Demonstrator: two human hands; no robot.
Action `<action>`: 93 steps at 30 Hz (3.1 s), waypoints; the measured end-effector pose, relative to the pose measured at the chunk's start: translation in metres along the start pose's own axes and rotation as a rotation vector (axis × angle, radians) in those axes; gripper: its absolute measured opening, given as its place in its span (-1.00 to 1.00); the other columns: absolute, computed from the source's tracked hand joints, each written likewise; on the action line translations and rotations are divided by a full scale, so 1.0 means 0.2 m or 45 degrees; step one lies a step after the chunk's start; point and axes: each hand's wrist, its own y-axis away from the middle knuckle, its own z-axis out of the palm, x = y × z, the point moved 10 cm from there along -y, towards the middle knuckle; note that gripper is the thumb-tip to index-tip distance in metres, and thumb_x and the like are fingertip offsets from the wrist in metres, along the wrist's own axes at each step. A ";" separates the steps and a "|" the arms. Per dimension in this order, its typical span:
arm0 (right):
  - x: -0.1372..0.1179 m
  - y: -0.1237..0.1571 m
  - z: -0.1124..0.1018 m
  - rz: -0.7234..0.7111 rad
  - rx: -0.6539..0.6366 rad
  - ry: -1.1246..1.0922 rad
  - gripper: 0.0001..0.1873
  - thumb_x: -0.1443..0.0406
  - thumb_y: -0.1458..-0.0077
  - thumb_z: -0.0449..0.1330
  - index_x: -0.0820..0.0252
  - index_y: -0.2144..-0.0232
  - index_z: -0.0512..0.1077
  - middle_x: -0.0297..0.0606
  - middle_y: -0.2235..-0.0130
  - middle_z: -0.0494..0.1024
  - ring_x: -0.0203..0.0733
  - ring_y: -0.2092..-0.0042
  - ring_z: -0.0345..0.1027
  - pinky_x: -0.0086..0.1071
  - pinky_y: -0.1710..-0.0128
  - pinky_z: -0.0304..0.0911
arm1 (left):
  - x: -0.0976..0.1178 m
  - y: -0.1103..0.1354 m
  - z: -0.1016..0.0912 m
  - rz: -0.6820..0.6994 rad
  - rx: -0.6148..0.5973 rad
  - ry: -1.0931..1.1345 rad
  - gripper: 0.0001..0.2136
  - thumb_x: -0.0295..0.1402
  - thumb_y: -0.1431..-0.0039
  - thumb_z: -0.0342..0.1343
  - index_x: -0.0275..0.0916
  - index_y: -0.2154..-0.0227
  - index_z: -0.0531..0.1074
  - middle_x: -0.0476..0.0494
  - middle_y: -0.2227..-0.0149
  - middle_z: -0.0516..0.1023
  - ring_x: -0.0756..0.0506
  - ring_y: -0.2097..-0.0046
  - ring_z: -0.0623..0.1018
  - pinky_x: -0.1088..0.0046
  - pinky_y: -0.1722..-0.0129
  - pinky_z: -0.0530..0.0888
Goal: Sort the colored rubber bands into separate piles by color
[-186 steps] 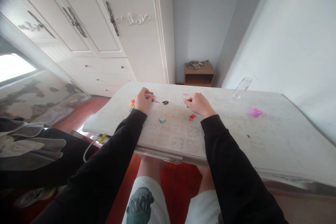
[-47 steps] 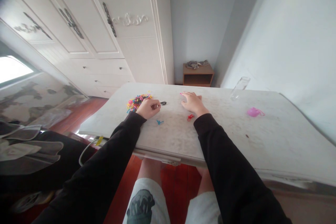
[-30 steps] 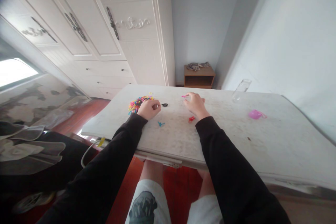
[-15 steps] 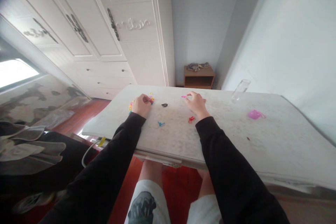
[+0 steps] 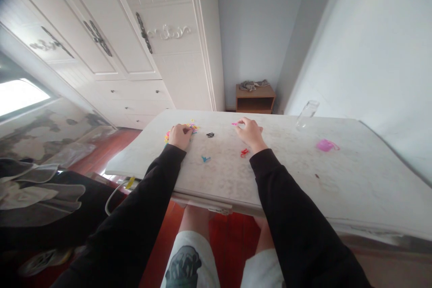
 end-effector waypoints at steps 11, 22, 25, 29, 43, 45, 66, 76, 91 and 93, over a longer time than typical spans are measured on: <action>0.02 -0.01 0.01 0.003 -0.001 -0.022 -0.82 0.28 -0.11 0.21 0.08 0.21 0.55 -0.19 0.01 0.67 0.07 -0.12 0.46 0.07 -0.17 0.18 | 0.01 0.02 -0.09 -0.105 0.146 0.060 -0.87 -0.32 -0.27 0.11 -0.11 0.32 0.57 -0.16 0.18 0.66 -0.25 -0.05 0.51 0.20 -0.07 0.35; 0.00 0.00 0.00 0.014 -0.014 -0.009 -0.83 0.28 -0.12 0.21 0.09 0.23 0.56 -0.18 0.02 0.67 0.08 -0.10 0.46 0.08 -0.17 0.17 | -0.01 0.01 -0.09 -0.036 0.221 0.357 -0.94 -0.42 -0.16 0.18 -0.18 0.29 0.48 -0.12 0.29 0.63 -0.12 0.23 0.58 0.35 0.14 0.43; -0.01 0.01 0.00 0.012 -0.040 -0.010 -0.83 0.30 -0.12 0.20 0.09 0.23 0.57 -0.18 0.01 0.68 0.09 -0.13 0.45 0.08 -0.19 0.16 | -0.01 0.00 -0.08 -0.034 0.238 0.419 -0.91 -0.44 -0.14 0.20 -0.17 0.28 0.45 -0.08 0.34 0.60 -0.10 0.28 0.57 0.37 0.20 0.44; -0.02 0.01 0.00 0.018 -0.049 -0.009 -0.82 0.31 -0.13 0.20 0.08 0.23 0.58 -0.20 0.00 0.68 0.08 -0.15 0.46 0.08 -0.20 0.15 | -0.03 -0.01 -0.06 -0.047 0.221 0.470 -0.89 -0.46 -0.11 0.19 -0.16 0.29 0.44 -0.07 0.34 0.61 -0.09 0.29 0.58 0.39 0.21 0.47; -0.03 0.02 -0.01 0.031 -0.053 0.017 -0.82 0.31 -0.12 0.20 0.08 0.25 0.60 -0.19 0.01 0.69 0.08 -0.15 0.46 0.05 -0.20 0.19 | -0.03 -0.02 -0.03 -0.067 0.166 0.538 -0.93 -0.43 -0.14 0.19 -0.20 0.30 0.52 -0.14 0.28 0.67 -0.11 0.23 0.64 0.38 0.12 0.54; -0.03 0.02 -0.01 0.034 -0.056 0.021 -0.82 0.31 -0.12 0.20 0.09 0.25 0.60 -0.19 0.01 0.68 0.08 -0.15 0.47 0.06 -0.20 0.19 | -0.03 -0.02 -0.03 -0.063 0.156 0.504 -0.92 -0.43 -0.14 0.18 -0.20 0.30 0.54 -0.14 0.29 0.66 -0.11 0.23 0.64 0.38 0.12 0.53; -0.03 0.02 0.00 0.003 -0.030 0.028 -0.83 0.28 -0.14 0.19 0.10 0.32 0.61 -0.17 0.02 0.68 0.10 -0.12 0.46 0.04 -0.15 0.22 | 0.00 0.00 -0.10 -0.008 0.225 0.333 -0.89 -0.45 -0.14 0.19 -0.25 0.35 0.62 -0.17 0.29 0.59 -0.10 0.27 0.57 0.35 0.11 0.49; -0.22 0.06 0.02 -0.336 -0.130 -0.183 -0.85 0.29 -0.11 0.21 0.11 0.29 0.59 -0.19 0.08 0.67 0.00 -0.06 0.47 -0.06 -0.18 0.24 | 0.25 0.06 -0.02 0.396 -0.008 0.534 -0.90 -0.35 -0.17 0.25 -0.18 0.35 0.67 -0.11 0.34 0.59 -0.06 0.30 0.55 0.40 0.16 0.52; -0.47 0.29 0.21 -0.751 -0.611 -0.133 -0.54 0.28 -0.12 0.29 -0.03 -0.10 0.53 -0.16 -0.31 0.43 0.15 -0.33 0.20 0.31 -0.27 0.01 | 0.33 0.11 0.02 0.579 -0.144 0.532 -0.93 -0.37 -0.15 0.28 -0.15 0.35 0.68 -0.08 0.39 0.64 -0.03 0.37 0.55 0.42 0.27 0.49; -0.48 0.31 0.22 -0.768 -0.641 -0.111 -0.46 0.28 -0.12 0.29 -0.08 -0.17 0.49 -0.17 -0.33 0.40 0.16 -0.34 0.18 0.34 -0.27 0.02 | 0.34 0.11 0.03 0.592 -0.167 0.530 -0.92 -0.40 -0.14 0.27 -0.15 0.35 0.67 -0.08 0.38 0.64 -0.03 0.37 0.55 0.42 0.27 0.50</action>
